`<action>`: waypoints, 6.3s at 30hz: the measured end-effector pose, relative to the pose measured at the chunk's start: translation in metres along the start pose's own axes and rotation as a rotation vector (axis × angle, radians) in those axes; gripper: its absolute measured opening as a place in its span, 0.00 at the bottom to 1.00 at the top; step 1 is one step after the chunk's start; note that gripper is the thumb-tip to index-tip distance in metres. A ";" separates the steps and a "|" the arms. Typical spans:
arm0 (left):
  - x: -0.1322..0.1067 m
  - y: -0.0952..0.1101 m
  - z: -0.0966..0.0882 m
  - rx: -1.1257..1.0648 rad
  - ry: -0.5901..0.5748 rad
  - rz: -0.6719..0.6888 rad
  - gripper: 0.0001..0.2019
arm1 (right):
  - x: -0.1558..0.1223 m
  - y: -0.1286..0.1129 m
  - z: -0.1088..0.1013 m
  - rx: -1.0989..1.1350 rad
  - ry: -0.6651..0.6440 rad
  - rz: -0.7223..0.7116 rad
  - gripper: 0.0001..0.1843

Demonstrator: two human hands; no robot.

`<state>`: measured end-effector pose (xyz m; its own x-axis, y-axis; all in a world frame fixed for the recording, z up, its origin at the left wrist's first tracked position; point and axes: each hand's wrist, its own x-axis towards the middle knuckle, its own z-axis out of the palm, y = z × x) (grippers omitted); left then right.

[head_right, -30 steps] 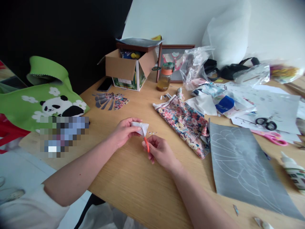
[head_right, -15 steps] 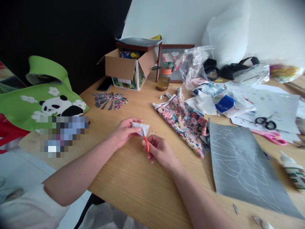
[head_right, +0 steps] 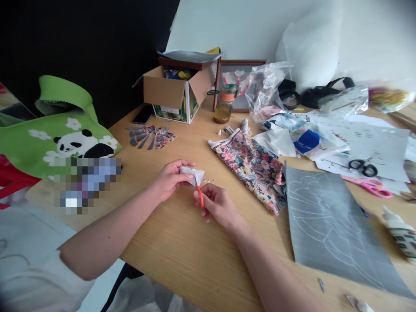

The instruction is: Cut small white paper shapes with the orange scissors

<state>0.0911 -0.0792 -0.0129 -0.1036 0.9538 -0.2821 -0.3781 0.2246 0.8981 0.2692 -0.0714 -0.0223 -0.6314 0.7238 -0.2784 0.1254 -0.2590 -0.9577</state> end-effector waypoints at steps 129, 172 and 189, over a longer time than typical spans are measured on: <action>-0.001 0.002 -0.003 0.024 -0.049 0.013 0.19 | 0.000 -0.001 0.000 0.043 -0.016 0.012 0.27; 0.000 0.000 -0.003 0.010 -0.042 0.023 0.19 | -0.002 -0.005 0.002 0.027 0.000 0.016 0.26; 0.000 0.002 -0.004 0.022 -0.030 0.022 0.19 | -0.002 -0.005 0.003 -0.011 0.013 0.015 0.27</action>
<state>0.0871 -0.0800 -0.0126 -0.0842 0.9639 -0.2525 -0.3553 0.2077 0.9114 0.2676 -0.0731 -0.0172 -0.6194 0.7282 -0.2932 0.1433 -0.2623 -0.9543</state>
